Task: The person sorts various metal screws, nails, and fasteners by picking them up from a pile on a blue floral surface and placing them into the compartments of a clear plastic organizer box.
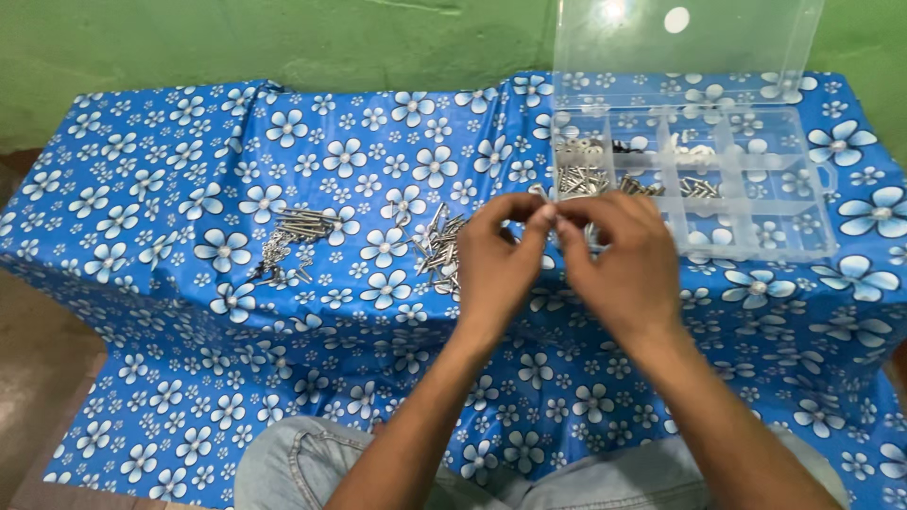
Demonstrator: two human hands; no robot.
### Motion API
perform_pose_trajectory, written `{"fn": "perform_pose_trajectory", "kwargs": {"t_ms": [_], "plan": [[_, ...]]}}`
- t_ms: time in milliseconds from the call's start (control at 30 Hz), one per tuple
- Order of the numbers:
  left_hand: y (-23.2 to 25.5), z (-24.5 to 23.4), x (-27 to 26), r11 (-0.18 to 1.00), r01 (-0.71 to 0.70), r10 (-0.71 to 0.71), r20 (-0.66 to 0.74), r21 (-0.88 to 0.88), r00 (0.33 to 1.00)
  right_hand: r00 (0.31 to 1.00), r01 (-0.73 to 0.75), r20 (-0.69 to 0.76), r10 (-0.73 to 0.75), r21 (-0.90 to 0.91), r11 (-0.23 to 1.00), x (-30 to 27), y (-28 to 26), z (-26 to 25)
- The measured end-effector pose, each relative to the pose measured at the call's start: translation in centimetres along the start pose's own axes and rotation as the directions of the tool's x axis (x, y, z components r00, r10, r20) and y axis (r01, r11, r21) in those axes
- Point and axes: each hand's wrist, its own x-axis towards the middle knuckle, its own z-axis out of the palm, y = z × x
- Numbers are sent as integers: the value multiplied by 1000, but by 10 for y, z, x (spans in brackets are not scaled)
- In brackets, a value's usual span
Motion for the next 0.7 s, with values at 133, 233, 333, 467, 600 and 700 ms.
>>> {"fn": "perform_pose_trajectory", "kwargs": {"t_ms": [133,233,333,467,600,700], "plan": [[10,37,2,993,-115,115,57,-3,992,997,-62,-56,59,-52,997,-6,25,-24],[15,62,1,988,-152,149,110,19,983,994,-82,-85,72,-112,990,-13,44,-40],[21,84,1,986,-159,148,167,57,975,991,-96,-110,78,-171,981,-19,65,-53],[27,111,1,984,-146,119,233,100,965,986,-135,-131,104,-254,958,-26,91,-68],[30,126,3,980,-121,69,301,158,951,982,-170,-130,136,-296,940,-32,114,-77],[32,130,5,971,-71,-11,340,228,940,982,-180,-122,145,-354,918,-34,129,-77]]}}
